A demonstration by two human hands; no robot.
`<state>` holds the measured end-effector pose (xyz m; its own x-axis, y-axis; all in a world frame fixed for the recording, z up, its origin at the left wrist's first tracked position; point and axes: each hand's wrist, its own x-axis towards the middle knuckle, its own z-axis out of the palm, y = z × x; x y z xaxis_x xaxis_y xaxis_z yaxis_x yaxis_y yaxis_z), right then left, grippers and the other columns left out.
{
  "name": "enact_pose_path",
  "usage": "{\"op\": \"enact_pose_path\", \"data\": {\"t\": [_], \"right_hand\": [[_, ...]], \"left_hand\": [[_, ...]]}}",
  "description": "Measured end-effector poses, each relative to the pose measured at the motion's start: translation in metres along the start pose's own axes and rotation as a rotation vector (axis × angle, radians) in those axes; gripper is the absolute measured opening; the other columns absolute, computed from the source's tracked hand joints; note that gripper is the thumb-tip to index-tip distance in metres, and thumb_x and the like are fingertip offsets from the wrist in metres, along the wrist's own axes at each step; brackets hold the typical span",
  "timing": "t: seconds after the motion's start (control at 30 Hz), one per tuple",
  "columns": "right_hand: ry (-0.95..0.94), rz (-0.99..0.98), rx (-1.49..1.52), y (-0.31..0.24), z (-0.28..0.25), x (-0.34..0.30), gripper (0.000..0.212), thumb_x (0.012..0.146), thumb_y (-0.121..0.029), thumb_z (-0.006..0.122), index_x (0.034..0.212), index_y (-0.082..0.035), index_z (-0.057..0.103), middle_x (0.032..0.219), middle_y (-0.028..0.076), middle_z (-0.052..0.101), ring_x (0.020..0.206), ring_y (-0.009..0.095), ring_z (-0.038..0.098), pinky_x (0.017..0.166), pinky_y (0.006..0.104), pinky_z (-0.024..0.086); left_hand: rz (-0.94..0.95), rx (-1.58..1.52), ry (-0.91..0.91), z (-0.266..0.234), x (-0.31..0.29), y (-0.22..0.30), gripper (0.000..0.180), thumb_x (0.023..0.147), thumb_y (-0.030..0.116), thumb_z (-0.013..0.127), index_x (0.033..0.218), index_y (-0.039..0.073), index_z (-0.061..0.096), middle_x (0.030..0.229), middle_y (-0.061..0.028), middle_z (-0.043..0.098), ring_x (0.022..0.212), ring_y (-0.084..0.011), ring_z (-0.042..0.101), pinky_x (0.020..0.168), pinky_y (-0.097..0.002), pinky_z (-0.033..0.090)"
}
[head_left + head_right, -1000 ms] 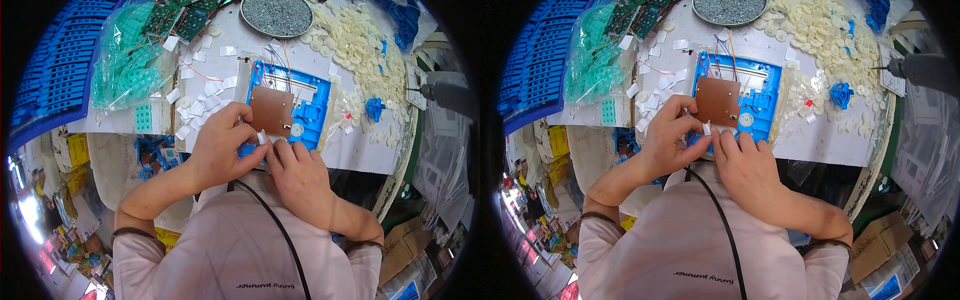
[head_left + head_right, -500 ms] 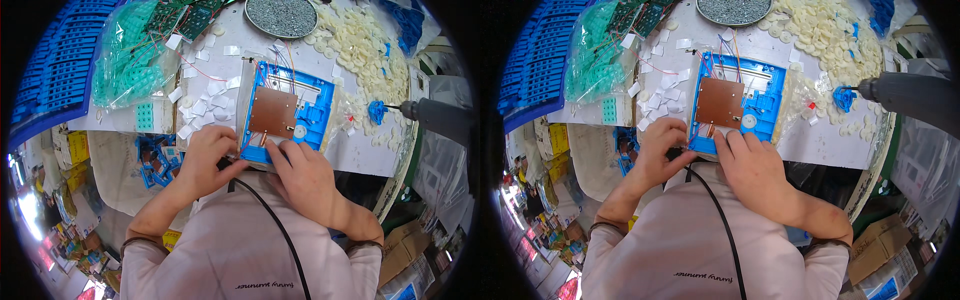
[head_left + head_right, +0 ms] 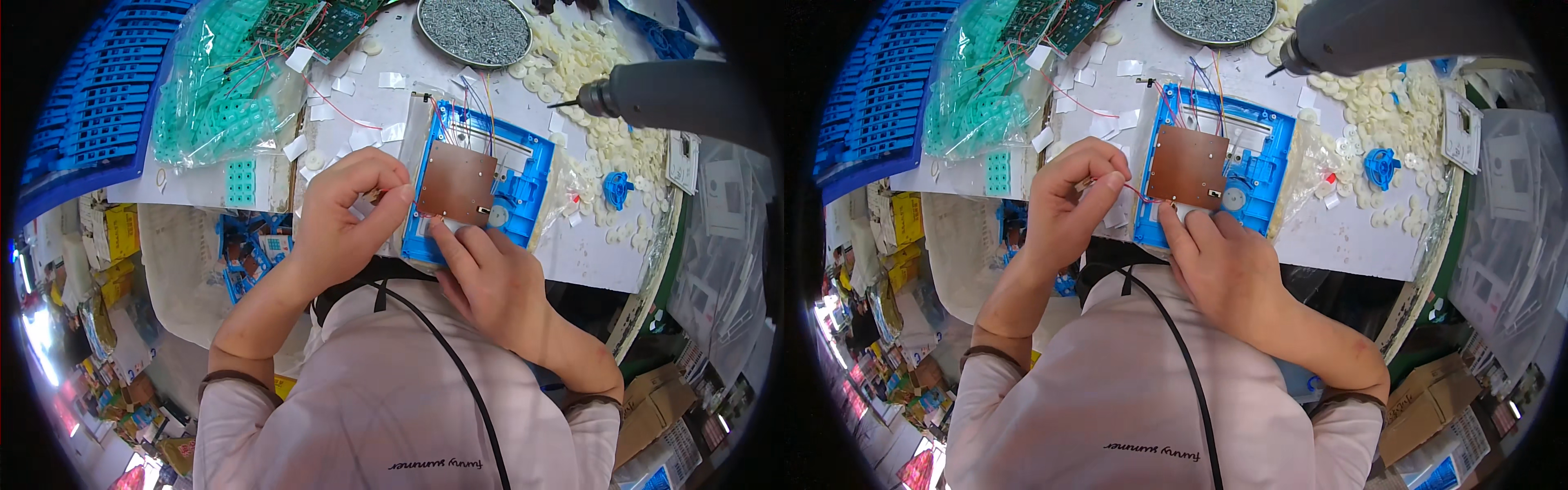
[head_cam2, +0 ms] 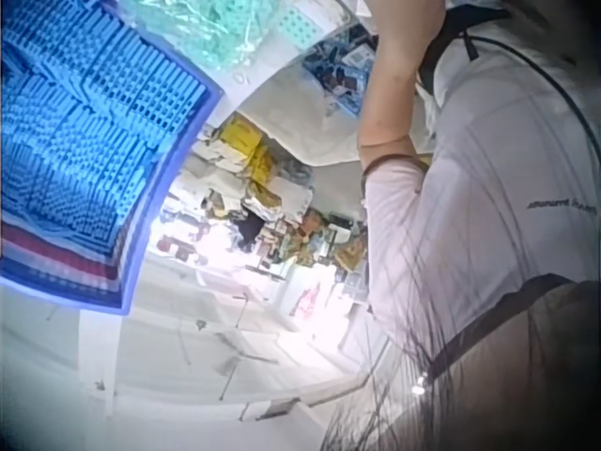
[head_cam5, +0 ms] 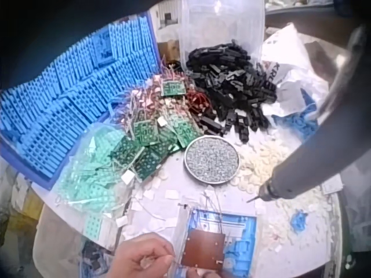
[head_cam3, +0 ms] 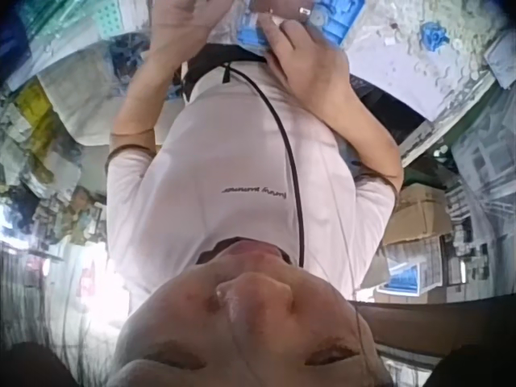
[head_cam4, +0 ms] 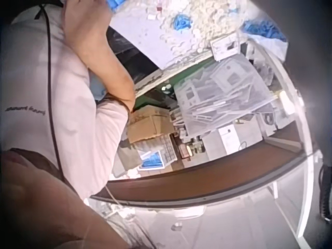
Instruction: Assembling small electronic components and circuit boards into plastic housings using a heat gun.
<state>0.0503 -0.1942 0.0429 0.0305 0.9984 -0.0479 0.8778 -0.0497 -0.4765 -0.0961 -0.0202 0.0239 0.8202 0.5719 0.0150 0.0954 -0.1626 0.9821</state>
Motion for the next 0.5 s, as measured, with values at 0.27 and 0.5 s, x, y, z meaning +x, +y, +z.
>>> {"op": "enact_pose_path", "data": {"t": [0.27, 0.5], "right_hand": [[0.077, -0.051, 0.004, 0.0034, 0.0007, -0.0026, 0.057, 0.08, -0.014, 0.072, 0.134, -0.004, 0.059, 0.091, 0.006, 0.054, 0.077, 0.022, 0.059, 0.06, 0.0338, 0.052], [-0.017, -0.048, -0.061, 0.0001, 0.0011, 0.0041, 0.057, 0.082, -0.016, 0.072, 0.136, -0.004, 0.058, 0.09, 0.007, 0.051, 0.076, 0.021, 0.06, 0.057, 0.0337, 0.051]], "left_hand": [[0.002, -0.057, 0.024, 0.004, 0.0001, -0.0055, 0.009, 0.092, 0.0, 0.06, 0.083, 0.001, 0.06, 0.097, -0.0067, 0.064, 0.09, -0.0138, 0.057, 0.082, -0.0282, 0.044], [0.025, -0.071, 0.001, 0.0033, 0.0058, -0.0065, 0.009, 0.093, 0.0, 0.061, 0.084, 0.001, 0.06, 0.096, -0.0066, 0.063, 0.089, -0.0129, 0.057, 0.08, -0.028, 0.044]]}}
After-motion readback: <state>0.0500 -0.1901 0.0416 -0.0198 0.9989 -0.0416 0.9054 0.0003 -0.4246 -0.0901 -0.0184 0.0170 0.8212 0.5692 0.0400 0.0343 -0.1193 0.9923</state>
